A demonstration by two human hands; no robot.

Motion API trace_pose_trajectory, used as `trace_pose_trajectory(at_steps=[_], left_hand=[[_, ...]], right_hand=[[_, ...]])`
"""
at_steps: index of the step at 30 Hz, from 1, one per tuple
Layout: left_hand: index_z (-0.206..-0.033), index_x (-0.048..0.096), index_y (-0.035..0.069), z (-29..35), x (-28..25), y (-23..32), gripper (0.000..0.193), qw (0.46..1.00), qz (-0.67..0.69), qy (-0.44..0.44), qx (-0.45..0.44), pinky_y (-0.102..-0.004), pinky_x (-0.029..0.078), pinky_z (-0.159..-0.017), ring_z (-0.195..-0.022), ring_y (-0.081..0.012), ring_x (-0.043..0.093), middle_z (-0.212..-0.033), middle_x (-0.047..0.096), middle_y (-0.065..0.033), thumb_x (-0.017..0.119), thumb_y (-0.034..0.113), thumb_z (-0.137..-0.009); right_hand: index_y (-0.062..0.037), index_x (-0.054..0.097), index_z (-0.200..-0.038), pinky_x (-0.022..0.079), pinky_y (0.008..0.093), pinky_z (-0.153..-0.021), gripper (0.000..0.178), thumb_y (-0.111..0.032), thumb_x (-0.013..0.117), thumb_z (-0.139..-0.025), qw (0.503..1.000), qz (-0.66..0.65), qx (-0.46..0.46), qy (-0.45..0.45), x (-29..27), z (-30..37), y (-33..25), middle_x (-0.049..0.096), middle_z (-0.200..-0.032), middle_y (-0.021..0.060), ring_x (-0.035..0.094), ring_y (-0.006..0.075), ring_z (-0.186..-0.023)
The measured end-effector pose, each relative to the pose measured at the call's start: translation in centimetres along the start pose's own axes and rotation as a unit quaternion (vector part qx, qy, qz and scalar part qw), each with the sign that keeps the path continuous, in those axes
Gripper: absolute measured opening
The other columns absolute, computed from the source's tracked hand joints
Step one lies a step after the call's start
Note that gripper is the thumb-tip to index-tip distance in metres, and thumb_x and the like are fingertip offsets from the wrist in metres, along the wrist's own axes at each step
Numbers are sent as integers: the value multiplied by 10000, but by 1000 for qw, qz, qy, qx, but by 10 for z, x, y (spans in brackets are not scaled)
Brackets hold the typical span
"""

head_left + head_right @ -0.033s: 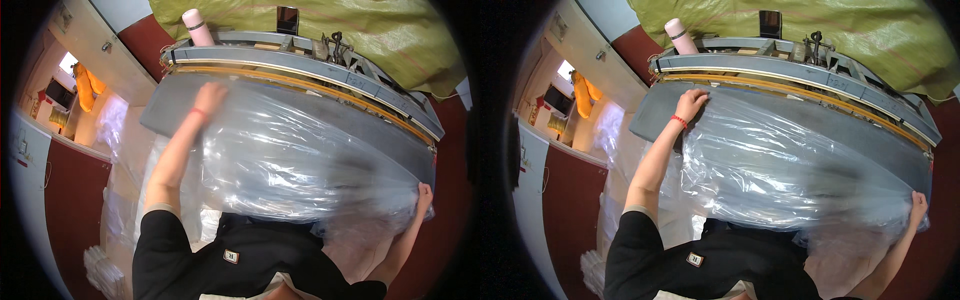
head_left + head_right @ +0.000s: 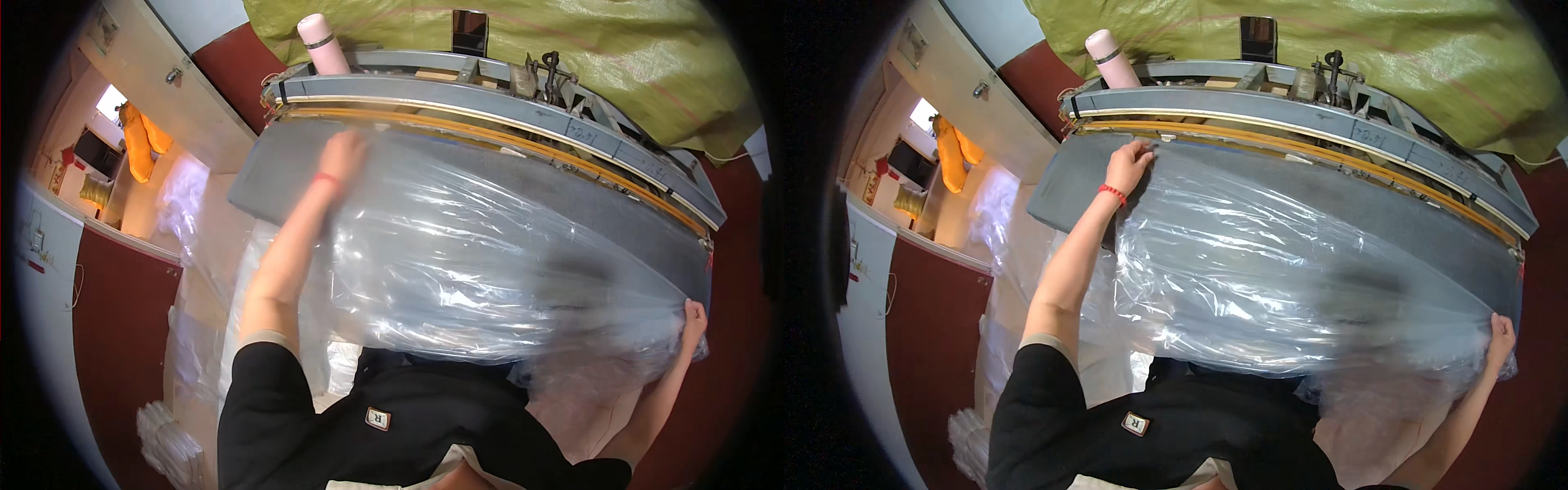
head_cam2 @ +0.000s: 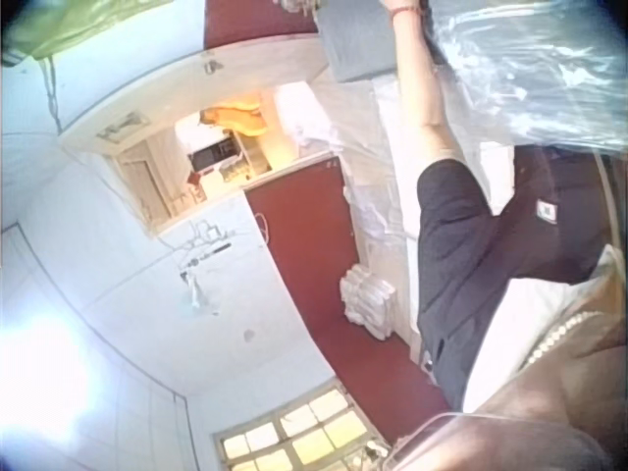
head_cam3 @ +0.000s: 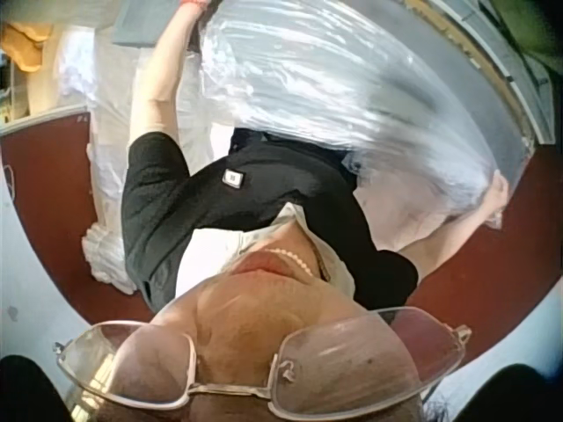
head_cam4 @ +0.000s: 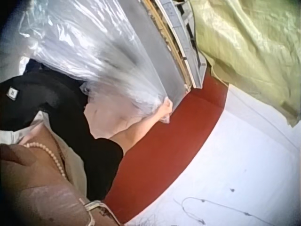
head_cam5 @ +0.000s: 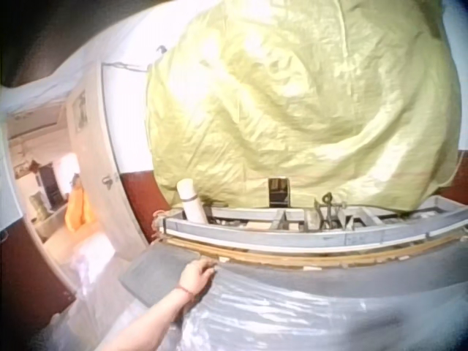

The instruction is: Using a heat sealer machine to seal large plastic bags.

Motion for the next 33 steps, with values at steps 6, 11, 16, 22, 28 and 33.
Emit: trace_pose_trajectory(at_steps=[6,11,16,22,28,33], left_hand=[[-788,596,34,-8,15,-5,133,991,-50,114,-48,-383,445,-671,-744,-325,549,-809,595,-137,585,149,-724],[-679,541,16,-28,39,-15,179,960,63,256,-94,-360,437,-624,-675,-286,543,-753,570,-150,512,169,-767],[-636,496,13,-49,34,-131,241,872,242,370,-212,-303,415,-576,-583,-150,468,-611,517,-63,457,195,-790],[-668,523,43,-78,45,-61,151,879,270,338,-199,-230,377,-497,-542,-87,444,-581,500,-8,539,164,-757],[-725,493,-6,-82,38,-117,137,853,303,346,-246,-252,411,-480,-538,-136,502,-658,536,-83,482,129,-738],[-757,467,-21,-82,39,-96,138,838,269,385,-276,-260,426,-493,-545,-143,509,-678,533,-89,443,115,-744]], right_hand=[[-48,557,-700,311,175,-578,185,-201,600,-793,997,-49,54,40,6,-9,-6,447,-651,-63,384,43,-617],[-66,606,-797,369,209,-558,208,-273,590,-795,971,-144,146,119,41,-62,24,522,-669,-25,451,62,-610],[-49,581,-799,389,221,-601,206,-254,565,-814,978,-127,-35,160,160,-112,-47,525,-661,0,471,76,-629],[-38,536,-770,410,229,-567,256,-277,628,-759,962,-57,23,267,160,-114,-63,533,-640,15,487,96,-581],[-20,509,-802,440,272,-597,167,-172,560,-754,948,-97,91,288,158,-122,-79,569,-697,78,544,148,-612],[-12,497,-861,445,287,-617,156,-126,507,-756,940,-79,57,326,150,-111,-95,575,-764,110,556,167,-658]])
Point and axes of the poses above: each hand's wrist, its own z-axis away from the middle knuckle, its own x-axis out of the palm, y = z × x, the point moved 1 cm from there along -z, towards the middle knuckle
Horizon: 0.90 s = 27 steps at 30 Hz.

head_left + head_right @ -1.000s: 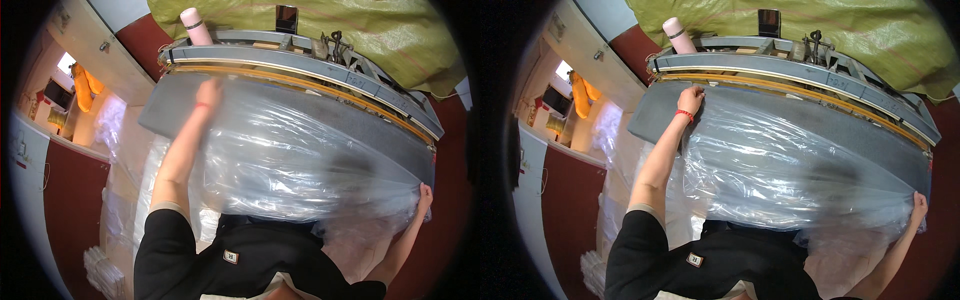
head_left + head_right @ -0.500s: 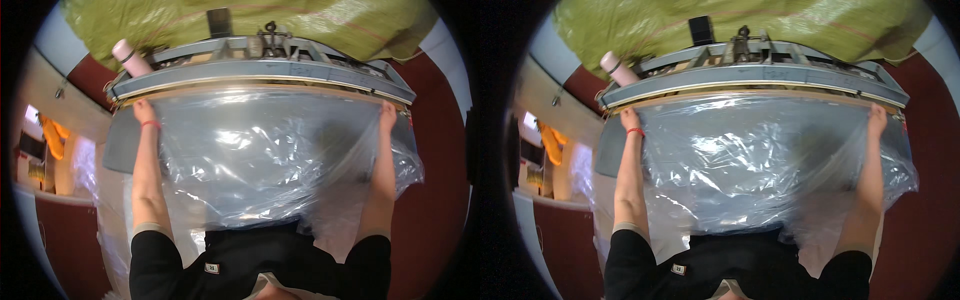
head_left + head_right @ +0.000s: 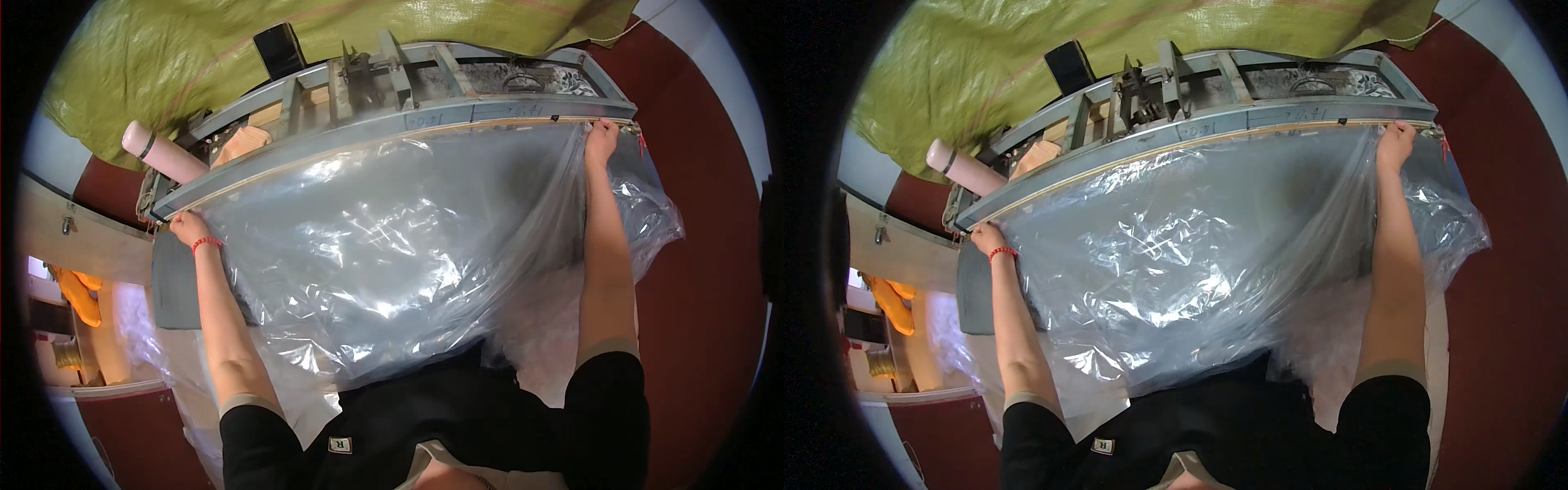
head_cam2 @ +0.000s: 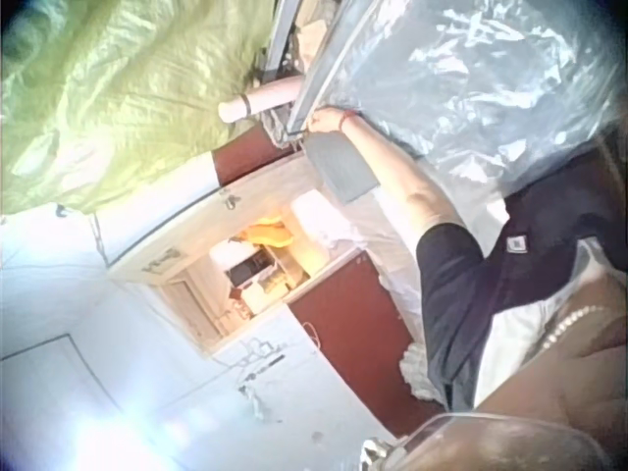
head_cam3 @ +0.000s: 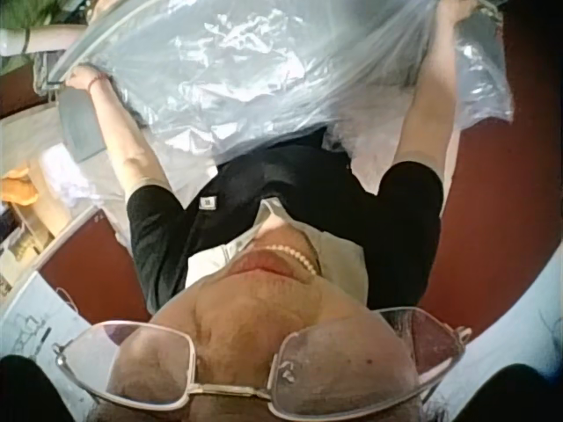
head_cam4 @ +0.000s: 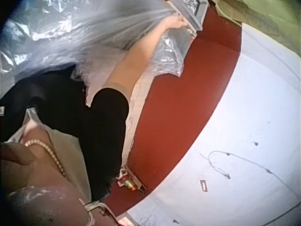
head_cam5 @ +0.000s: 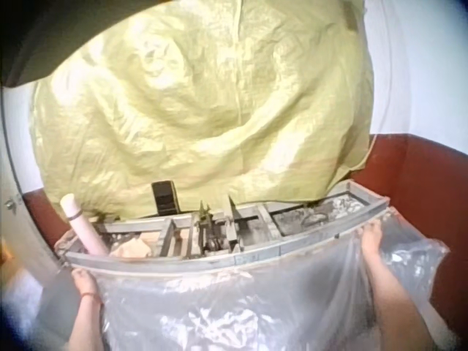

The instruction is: Using a heat sealer machine to seal large plastic bags.

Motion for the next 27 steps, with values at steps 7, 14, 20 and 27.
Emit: trace_pose_trajectory(at_steps=[7,14,20,27], left_hand=[[-838,474,68,27,-33,35,65,959,144,-243,-17,-193,348,-472,-550,-60,434,-674,489,4,508,91,-787],[-899,477,25,109,-192,92,94,978,1,-95,187,-275,398,-686,-776,-143,473,-847,490,-62,476,55,-810],[-1095,453,31,290,-237,69,384,739,-40,-669,-77,-333,370,-836,-1012,-235,454,-1066,486,-119,580,163,-758],[-926,546,82,361,-206,5,152,585,-34,-784,203,-340,455,-590,-687,-278,564,-729,576,-114,545,138,-785]], right_hand=[[3,502,-978,411,263,-751,313,-241,581,-799,984,-70,-125,-108,-57,-1,-17,563,-876,97,537,158,-813],[14,503,-1058,399,392,-804,526,-379,624,-731,880,386,-96,261,-228,40,20,532,-1044,171,504,296,-954],[-47,553,-983,408,234,-573,357,-335,597,-775,917,-240,318,25,-270,32,144,558,-812,27,519,120,-685],[-38,565,-976,367,189,-582,240,-213,567,-812,930,-301,154,-142,-162,23,-34,535,-765,-31,457,44,-655]])
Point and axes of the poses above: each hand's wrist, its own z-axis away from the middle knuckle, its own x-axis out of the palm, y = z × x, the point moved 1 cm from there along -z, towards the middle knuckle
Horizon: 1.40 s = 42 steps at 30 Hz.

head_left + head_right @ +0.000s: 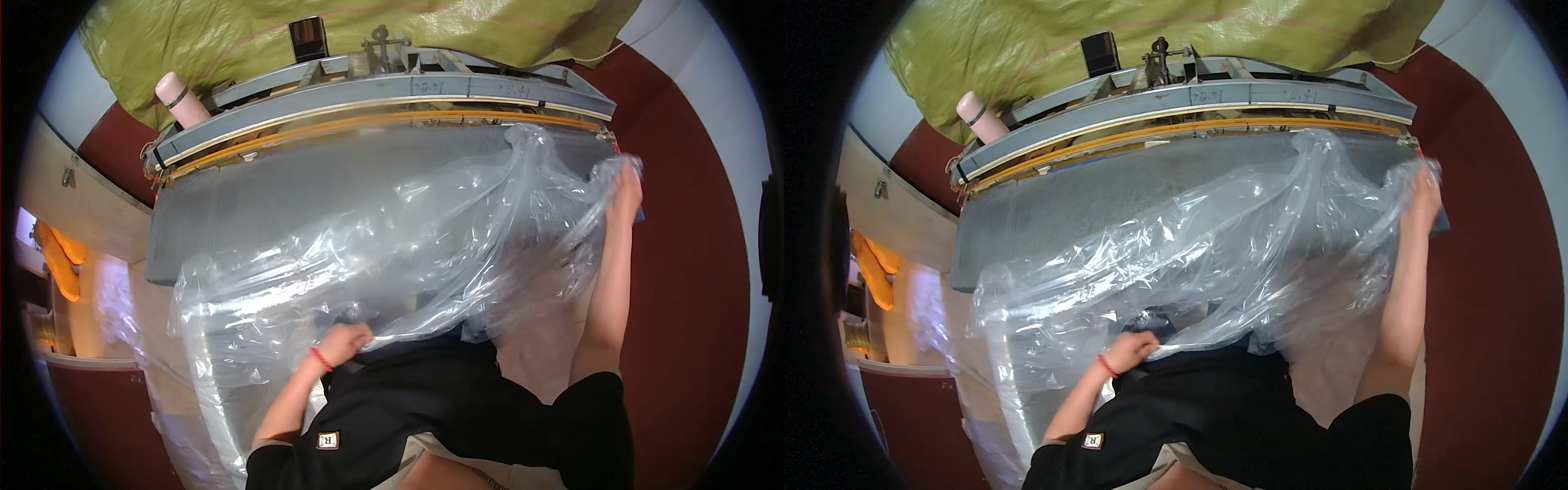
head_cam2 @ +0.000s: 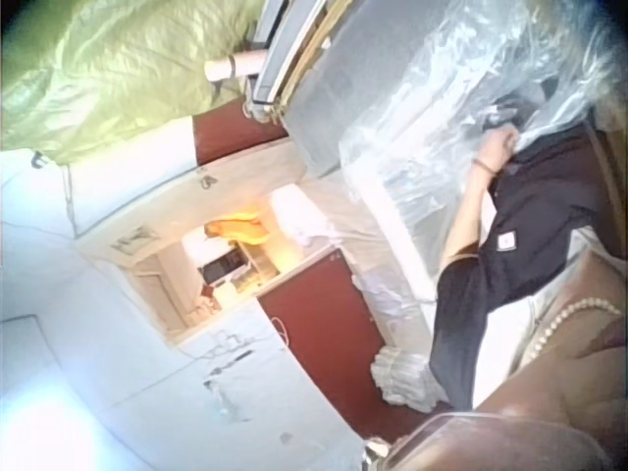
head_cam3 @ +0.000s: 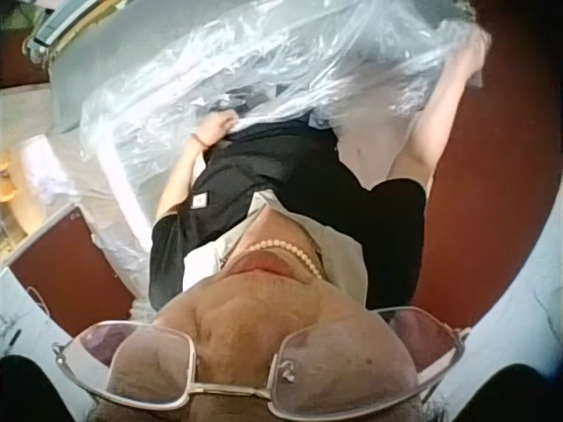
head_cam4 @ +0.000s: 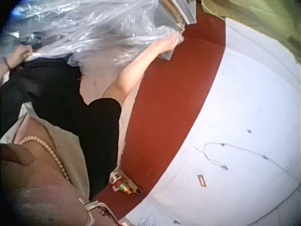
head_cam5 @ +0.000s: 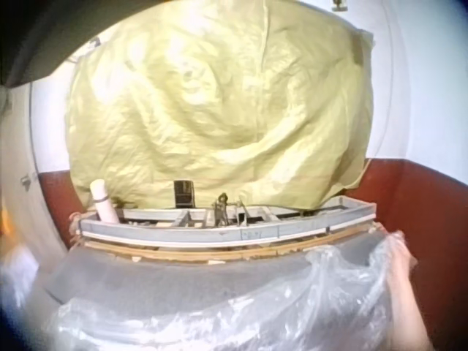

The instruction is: Using a heat sealer machine to seal large plastic bags.

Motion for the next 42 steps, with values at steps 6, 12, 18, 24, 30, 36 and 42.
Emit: trace_pose_trajectory(at_steps=[6,12,18,24,30,36,42], left_hand=[[-852,535,101,127,-205,-46,122,824,316,453,-121,-219,386,-675,-726,-70,462,-789,519,14,489,214,-858],[-1042,500,-38,269,-321,-102,319,499,-215,801,-252,-309,366,-859,-948,-215,492,-1003,535,-135,518,186,-816],[-1204,408,48,22,-285,168,550,855,-251,439,116,-360,271,-978,-1172,-258,355,-1232,418,-110,624,142,-707],[-917,557,-11,-80,-274,117,325,862,-201,463,44,-302,450,-661,-718,-210,568,-788,595,-98,670,200,-697],[-771,558,-1,-74,-264,125,95,854,-13,512,87,-165,386,-535,-603,-14,452,-639,537,21,625,60,-744],[-729,532,9,-55,-260,136,104,843,-6,531,81,-164,378,-518,-588,-11,451,-633,532,28,628,48,-742],[-729,519,7,-39,-252,130,118,814,-103,563,99,-201,380,-487,-546,-59,463,-618,512,-9,634,25,-711]], right_hand=[[-58,552,-1018,353,198,-608,330,-328,523,-831,916,160,-12,-367,222,86,-78,544,-913,-4,448,59,-727],[-57,526,-976,210,155,-410,393,-424,461,-850,827,61,12,-558,331,186,-99,373,-535,-65,291,10,-456],[-64,519,-928,201,156,-429,360,-412,484,-843,819,58,32,-570,338,207,-109,363,-544,-67,289,7,-479],[-57,510,-946,213,158,-433,364,-406,475,-849,816,51,18,-576,334,224,-119,380,-553,-56,285,9,-474],[-28,554,-915,309,145,-483,283,-300,525,-842,804,7,-84,-589,337,211,-109,565,-713,9,501,43,-615],[-4,619,-876,453,254,-696,207,-115,656,-705,754,74,-151,-635,361,250,-69,620,-830,61,575,122,-745],[-10,618,-899,434,198,-628,165,-90,623,-755,771,-96,68,-626,371,278,-49,608,-778,1,534,60,-678]])
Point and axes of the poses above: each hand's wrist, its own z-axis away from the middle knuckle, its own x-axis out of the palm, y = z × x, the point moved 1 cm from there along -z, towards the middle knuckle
